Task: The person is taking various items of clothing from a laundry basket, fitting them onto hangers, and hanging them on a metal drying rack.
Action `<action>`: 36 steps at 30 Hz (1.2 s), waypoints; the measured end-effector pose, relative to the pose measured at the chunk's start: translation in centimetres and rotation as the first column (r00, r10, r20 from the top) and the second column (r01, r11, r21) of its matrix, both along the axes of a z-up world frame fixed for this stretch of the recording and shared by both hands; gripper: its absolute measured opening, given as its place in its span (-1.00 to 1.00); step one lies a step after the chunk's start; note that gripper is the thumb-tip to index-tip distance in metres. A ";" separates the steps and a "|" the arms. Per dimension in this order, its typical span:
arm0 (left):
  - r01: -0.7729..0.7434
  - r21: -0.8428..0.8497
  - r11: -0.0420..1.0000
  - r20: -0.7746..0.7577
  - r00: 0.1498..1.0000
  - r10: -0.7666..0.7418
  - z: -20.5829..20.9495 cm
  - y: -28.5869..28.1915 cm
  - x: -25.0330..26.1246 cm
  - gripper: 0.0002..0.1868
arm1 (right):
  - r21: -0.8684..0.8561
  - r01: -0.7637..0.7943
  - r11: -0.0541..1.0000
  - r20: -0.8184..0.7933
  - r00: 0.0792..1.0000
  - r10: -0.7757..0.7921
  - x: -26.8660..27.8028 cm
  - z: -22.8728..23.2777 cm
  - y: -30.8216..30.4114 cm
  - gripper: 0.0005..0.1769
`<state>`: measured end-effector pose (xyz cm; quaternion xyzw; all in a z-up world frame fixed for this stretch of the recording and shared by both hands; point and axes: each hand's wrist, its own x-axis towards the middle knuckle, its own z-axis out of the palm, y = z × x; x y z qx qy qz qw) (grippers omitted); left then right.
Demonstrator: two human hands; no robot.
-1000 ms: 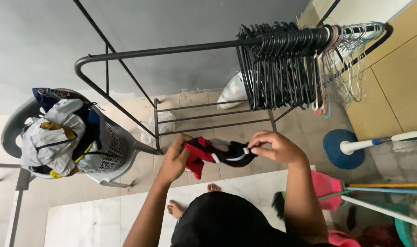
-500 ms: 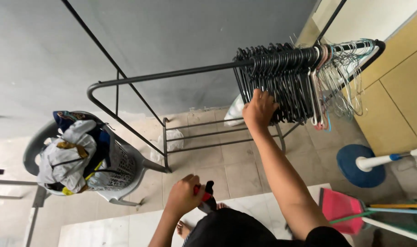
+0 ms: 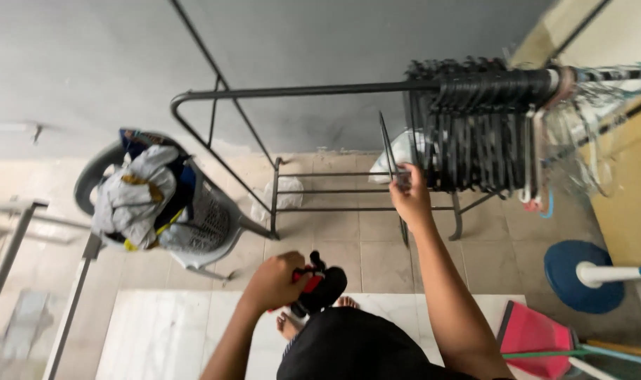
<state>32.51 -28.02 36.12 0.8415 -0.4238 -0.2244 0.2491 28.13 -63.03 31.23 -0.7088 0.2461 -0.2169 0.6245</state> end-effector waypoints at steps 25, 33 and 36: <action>0.048 -0.466 0.883 0.304 0.946 0.110 11.7 0.2 2.4 -0.87 | 0.229 -0.927 0.299 0.842 0.342 0.417 1.4 1.4 9.1 -0.64; -0.004 -0.433 0.901 0.414 0.888 0.203 10.4 4.3 3.6 -0.86 | -0.173 -0.726 0.665 0.280 0.611 0.740 0.4 2.6 5.6 -0.82; 0.002 -0.302 0.953 0.418 0.899 0.131 7.7 3.5 3.4 -0.88 | -0.441 -0.630 0.639 0.069 0.686 0.724 0.1 7.6 7.0 -0.81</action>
